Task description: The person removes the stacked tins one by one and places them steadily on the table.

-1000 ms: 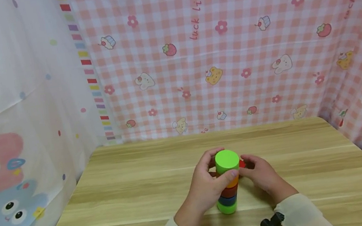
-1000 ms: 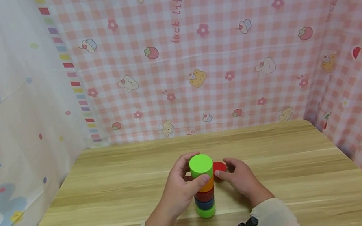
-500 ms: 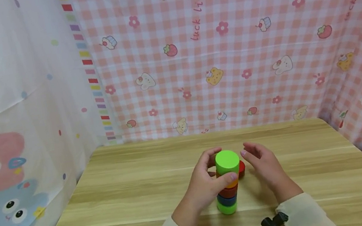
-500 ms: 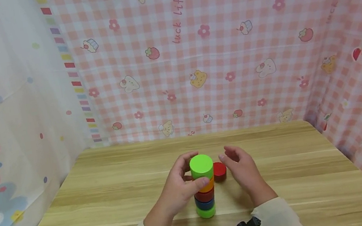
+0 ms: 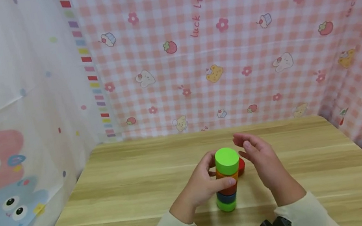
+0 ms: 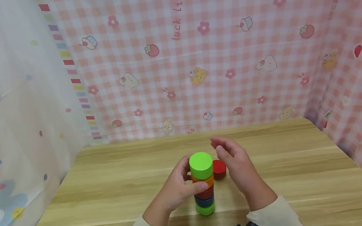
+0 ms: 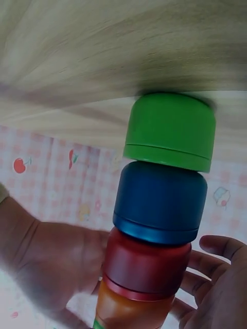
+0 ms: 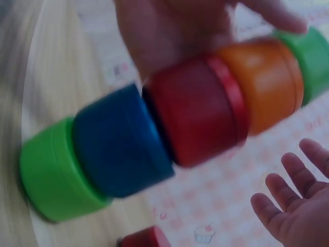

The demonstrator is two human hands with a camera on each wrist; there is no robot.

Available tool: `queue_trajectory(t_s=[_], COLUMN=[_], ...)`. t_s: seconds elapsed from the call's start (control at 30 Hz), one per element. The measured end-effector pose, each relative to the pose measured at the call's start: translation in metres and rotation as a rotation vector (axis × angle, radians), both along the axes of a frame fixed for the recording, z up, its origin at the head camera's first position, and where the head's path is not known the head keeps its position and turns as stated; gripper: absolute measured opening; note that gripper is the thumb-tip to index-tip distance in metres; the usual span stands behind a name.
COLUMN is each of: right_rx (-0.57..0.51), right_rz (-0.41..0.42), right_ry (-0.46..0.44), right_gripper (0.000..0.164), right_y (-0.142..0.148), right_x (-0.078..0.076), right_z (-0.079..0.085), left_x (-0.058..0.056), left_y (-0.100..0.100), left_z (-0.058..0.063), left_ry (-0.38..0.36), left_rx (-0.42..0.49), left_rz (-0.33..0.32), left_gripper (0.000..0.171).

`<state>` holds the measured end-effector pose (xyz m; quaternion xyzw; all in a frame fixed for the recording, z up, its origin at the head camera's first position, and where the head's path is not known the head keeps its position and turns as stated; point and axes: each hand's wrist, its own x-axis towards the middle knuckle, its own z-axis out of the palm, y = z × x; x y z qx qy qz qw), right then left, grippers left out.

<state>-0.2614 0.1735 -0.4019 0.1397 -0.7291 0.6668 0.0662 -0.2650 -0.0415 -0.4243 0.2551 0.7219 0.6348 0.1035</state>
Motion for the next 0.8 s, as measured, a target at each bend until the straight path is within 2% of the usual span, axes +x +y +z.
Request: queue_trajectory(t_s=[0.1,0.23,0.43,0.63,0.8], right_rx=[-0.004,0.004,0.003,-0.016,0.015], right_rz=[0.043,0.09,0.201,0.311,0.322], right_ry=[0.06,0.088,0.134,0.132,0.113], right_gripper=[0.045,0.043,0.047,0.045,0.046], right_y=[-0.004,-0.008,-0.007,-0.006,-0.008], right_x=[0.006,0.012,0.01,0.005,0.006], right_z=[0.003,0.005,0.0,-0.006,-0.005], left_x=[-0.001,-0.003,-0.004,-0.005,-0.005], left_y=[-0.001,-0.001,0.0,0.001,0.001], left_z=[-0.002,-0.005,-0.009,-0.012,-0.013], left_ry=[-0.005,-0.01,-0.018,0.002,0.027], left_rx=[-0.008,-0.016,-0.016,-0.007,-0.018], left_rz=[-0.006,-0.011,-0.014,-0.022,-0.028], left_gripper=[0.064,0.065,0.064,0.063,0.06])
